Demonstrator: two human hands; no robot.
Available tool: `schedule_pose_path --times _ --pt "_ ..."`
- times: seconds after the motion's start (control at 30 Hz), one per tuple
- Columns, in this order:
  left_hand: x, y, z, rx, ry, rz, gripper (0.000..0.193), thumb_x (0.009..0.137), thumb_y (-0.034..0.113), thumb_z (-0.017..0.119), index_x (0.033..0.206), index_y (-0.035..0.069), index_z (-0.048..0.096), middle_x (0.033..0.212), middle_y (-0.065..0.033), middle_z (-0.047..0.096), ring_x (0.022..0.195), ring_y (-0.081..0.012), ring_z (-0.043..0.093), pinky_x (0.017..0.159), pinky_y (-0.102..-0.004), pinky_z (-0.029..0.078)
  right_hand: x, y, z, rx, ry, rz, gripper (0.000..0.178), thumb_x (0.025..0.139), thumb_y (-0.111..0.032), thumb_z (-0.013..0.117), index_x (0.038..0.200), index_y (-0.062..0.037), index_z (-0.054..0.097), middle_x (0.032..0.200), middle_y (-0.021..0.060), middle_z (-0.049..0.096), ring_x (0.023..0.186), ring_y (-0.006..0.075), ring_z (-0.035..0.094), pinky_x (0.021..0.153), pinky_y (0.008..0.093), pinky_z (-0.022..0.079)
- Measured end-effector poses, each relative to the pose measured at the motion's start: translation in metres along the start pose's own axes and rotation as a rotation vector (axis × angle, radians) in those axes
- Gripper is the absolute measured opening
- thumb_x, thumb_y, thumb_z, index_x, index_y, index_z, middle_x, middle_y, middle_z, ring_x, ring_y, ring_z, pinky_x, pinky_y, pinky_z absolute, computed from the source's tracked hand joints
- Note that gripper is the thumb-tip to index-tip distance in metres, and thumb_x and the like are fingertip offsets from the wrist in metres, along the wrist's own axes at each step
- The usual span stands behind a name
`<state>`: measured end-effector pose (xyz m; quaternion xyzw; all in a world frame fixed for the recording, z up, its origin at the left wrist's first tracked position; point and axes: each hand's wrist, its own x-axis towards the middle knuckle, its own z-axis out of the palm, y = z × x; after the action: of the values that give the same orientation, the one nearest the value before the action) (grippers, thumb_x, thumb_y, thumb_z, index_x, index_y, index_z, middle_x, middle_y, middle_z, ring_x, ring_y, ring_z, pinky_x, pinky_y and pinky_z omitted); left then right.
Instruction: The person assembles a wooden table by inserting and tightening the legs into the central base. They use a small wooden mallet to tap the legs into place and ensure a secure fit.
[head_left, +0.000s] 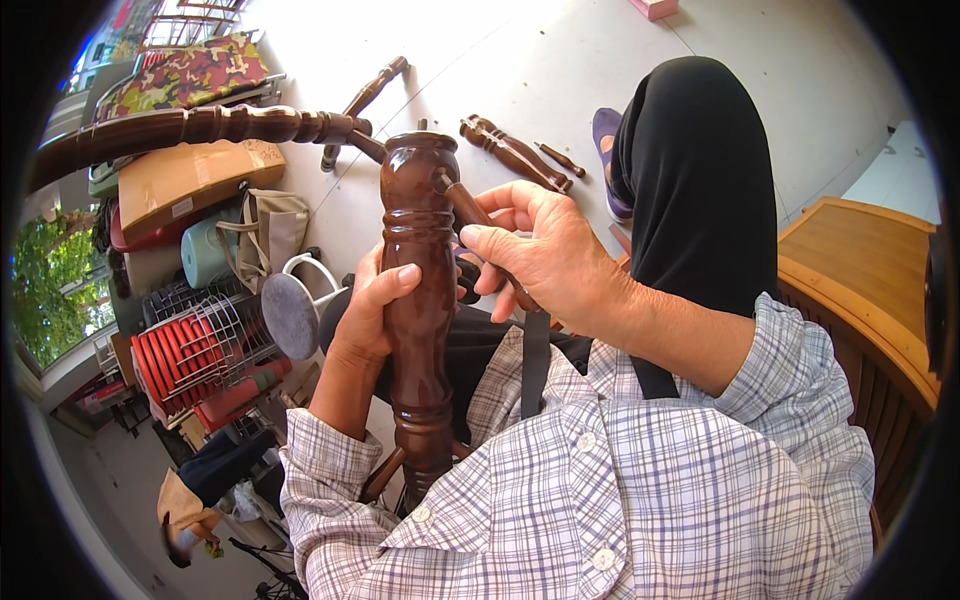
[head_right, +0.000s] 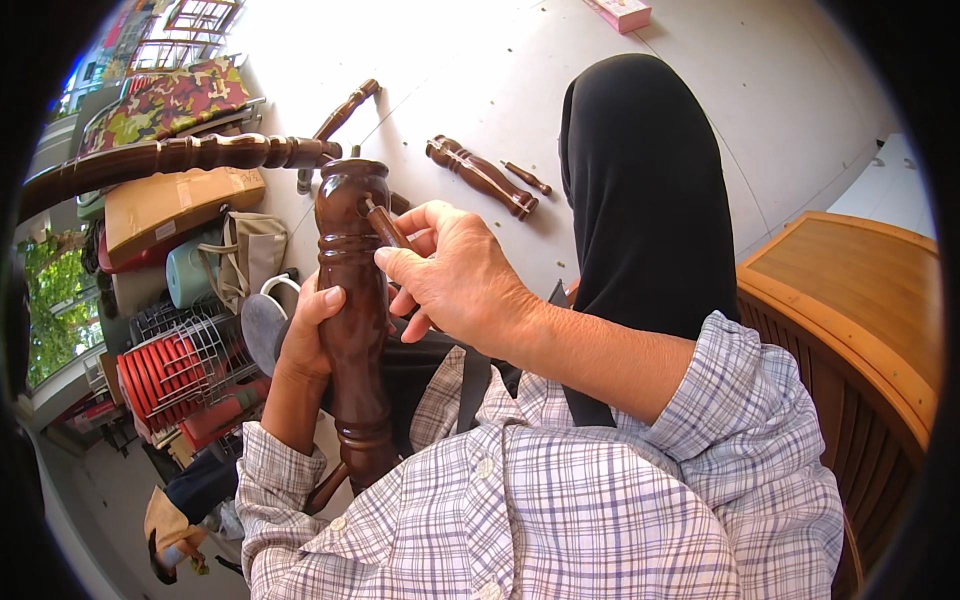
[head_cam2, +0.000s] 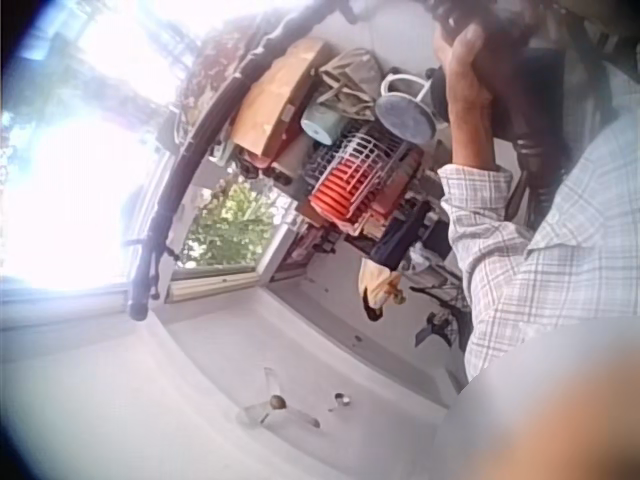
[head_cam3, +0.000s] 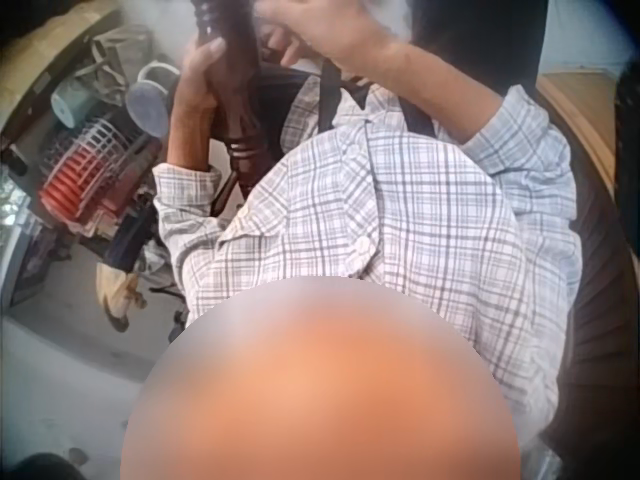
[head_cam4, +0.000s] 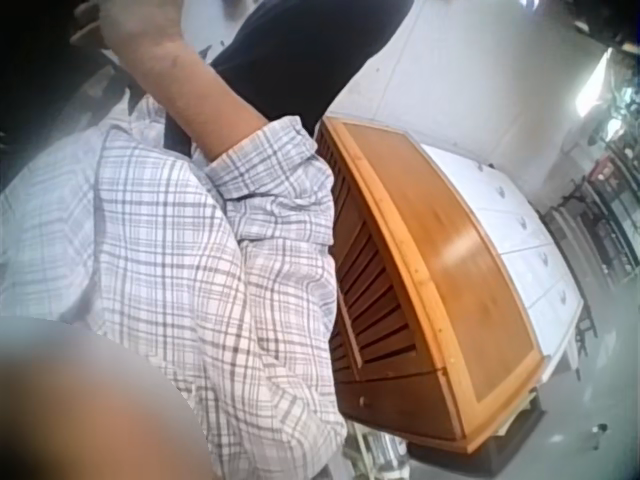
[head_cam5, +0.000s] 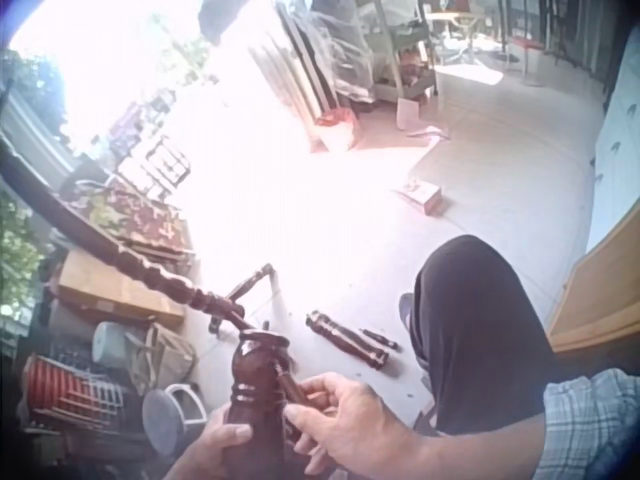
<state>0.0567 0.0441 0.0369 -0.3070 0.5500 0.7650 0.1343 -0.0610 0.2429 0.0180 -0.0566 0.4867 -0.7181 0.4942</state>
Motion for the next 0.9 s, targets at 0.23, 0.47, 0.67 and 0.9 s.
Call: schedule_pose_path --times 0.23,0.47,0.67,0.9 --pt "0.001 -0.001 0.001 -0.023 0.015 0.028 0.071 0.078 0.037 0.079 0.128 -0.005 0.054 0.099 -0.0156 0.07 0.083 -0.0213 0.072 0.075 -0.0326 0.061 0.004 0.0 0.005 0.013 0.004 0.02 0.038 0.101 -0.013 0.063 0.127 0.0125 0.05 0.093 0.0128 0.064 0.071 0.0152 0.071 0.05 0.0258 0.063" --pt "-0.002 -0.001 0.002 -0.011 0.034 0.037 0.073 0.077 0.038 0.079 0.13 -0.005 0.054 0.104 -0.0148 0.068 0.085 -0.0202 0.071 0.076 -0.0319 0.061 0.004 -0.005 0.006 0.12 -0.027 0.059 0.039 0.101 -0.013 0.063 0.127 0.0129 0.049 0.095 0.0141 0.063 0.07 0.017 0.071 0.049 0.0282 0.063" --pt "-0.001 -0.004 -0.002 -0.003 0.044 0.034 0.075 0.076 0.039 0.08 0.131 -0.005 0.053 0.106 -0.0141 0.067 0.088 -0.02 0.071 0.077 -0.0318 0.06 0.004 -0.015 0.005 0.234 -0.033 0.19 0.035 0.104 -0.016 0.062 0.125 0.0094 0.051 0.094 0.0143 0.065 0.07 0.0181 0.073 0.053 0.0294 0.066" --pt "-0.003 -0.003 0.003 -0.004 0.064 0.048 0.076 0.075 0.038 0.08 0.131 -0.005 0.053 0.109 -0.0143 0.067 0.09 -0.0206 0.071 0.078 -0.0317 0.061 0.007 -0.01 0.0 0.395 -0.057 0.241 0.034 0.104 -0.017 0.06 0.125 0.0082 0.052 0.095 0.015 0.066 0.07 0.0205 0.074 0.054 0.0314 0.066"
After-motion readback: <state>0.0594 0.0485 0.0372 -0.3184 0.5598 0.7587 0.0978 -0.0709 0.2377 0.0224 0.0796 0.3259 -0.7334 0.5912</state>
